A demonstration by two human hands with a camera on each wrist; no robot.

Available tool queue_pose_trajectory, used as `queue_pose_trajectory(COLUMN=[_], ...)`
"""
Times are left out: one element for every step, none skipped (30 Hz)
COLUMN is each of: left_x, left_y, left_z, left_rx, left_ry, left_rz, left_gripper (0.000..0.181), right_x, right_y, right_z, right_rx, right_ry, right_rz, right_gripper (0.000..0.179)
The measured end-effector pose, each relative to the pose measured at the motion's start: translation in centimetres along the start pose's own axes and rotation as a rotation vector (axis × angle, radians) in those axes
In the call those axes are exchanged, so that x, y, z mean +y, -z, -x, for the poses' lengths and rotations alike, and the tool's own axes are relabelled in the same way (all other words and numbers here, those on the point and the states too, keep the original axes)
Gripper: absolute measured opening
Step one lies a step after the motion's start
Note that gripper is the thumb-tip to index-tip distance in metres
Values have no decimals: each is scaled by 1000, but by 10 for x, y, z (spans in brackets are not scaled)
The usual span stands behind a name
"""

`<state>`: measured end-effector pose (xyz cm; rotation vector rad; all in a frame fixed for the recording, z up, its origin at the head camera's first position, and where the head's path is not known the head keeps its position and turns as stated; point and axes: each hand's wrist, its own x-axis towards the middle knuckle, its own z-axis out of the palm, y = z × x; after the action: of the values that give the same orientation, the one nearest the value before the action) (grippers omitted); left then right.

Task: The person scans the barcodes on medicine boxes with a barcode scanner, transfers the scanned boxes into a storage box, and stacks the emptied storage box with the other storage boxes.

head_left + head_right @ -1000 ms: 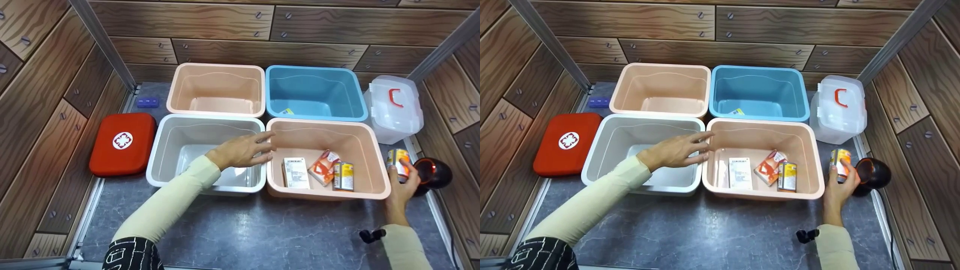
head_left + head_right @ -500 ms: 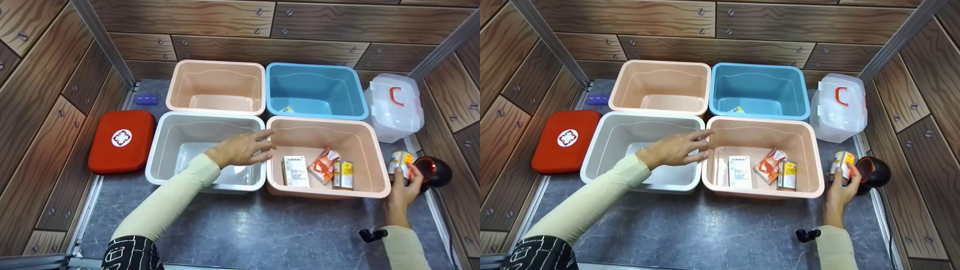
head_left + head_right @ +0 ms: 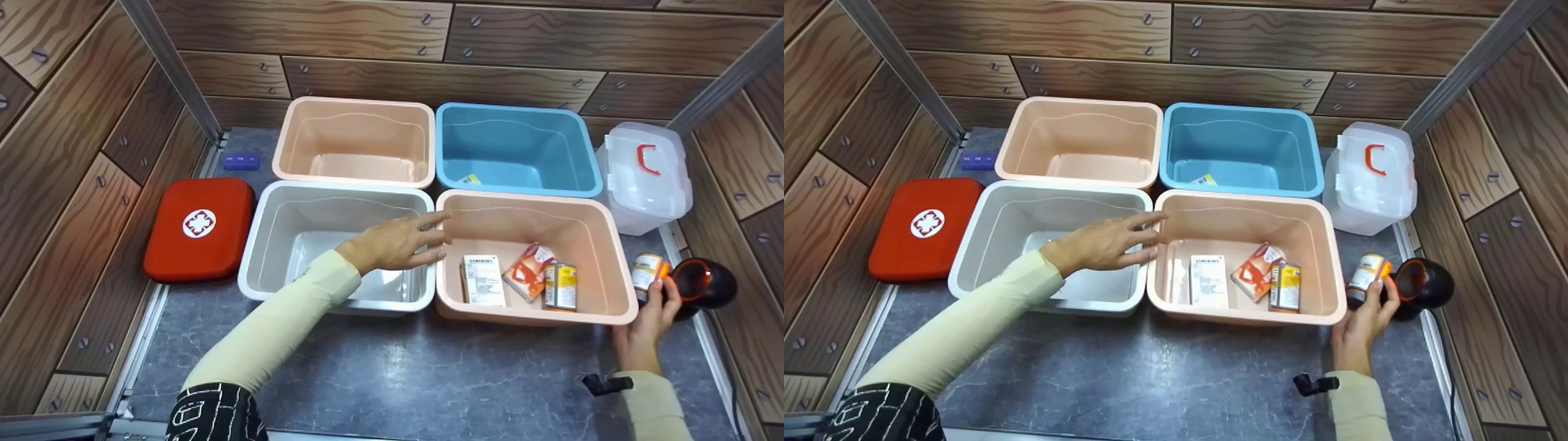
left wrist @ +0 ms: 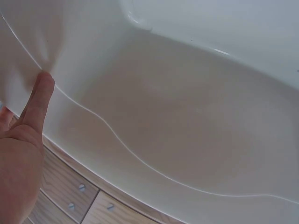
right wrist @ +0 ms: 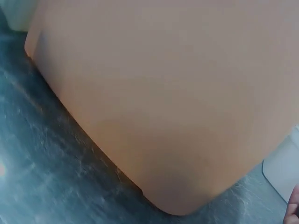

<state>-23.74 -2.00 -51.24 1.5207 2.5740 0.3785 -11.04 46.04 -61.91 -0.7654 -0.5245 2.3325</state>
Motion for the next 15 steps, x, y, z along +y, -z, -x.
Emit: queue_pose_trajectory(left_x=[0,0,0,0,0,0,0,0,0,-1,-1,-1,-1,-1,-1], left_y=[0,0,0,0,0,0,0,0,-1,-1,-1,-1,-1,-1,-1], left_z=[0,0,0,0,0,0,0,0,0,0,0,-1,-1,-1,-1], left_rx=[-1,-1,0,1,1,2,3,2,2,2,2,1,0,-2,-1], left_ry=[0,-1,-1,-1,-2,-2,-2,-1,0,1,2,3,3,3,2], left_rz=[-2,-3,-3,-3,-2,-3,-4,-5,-4,-3,-1,0,2,6,8], left_gripper=[47,46,46,46,46,46,47,47,47,47,47,47,48,47,47], right_x=[0,1,1,1,1,2,2,2,3,3,4,5,6,7,8], right_y=[0,1,1,1,1,1,0,0,0,0,-1,-1,0,0,0], right_z=[0,1,1,2,2,3,3,3,4,4,4,5,5,5,6], right_rx=[1,-4,-7,-11,-15,-21,-27,-32,-33,-36,-40,-42,-44,-48,-55], right_ry=[-15,-24,-33,-41,-48,-53,-59,-63,-67,-70,-74,-78,-80,-80,-85], right_rz=[-25,-40,-54,-66,-77,-86,-90,-91,-88,-86,-83,-78,-72,-66,-62], right_gripper=[26,26,26,26,26,25,25,25,24,24,24,24,24,24,24])
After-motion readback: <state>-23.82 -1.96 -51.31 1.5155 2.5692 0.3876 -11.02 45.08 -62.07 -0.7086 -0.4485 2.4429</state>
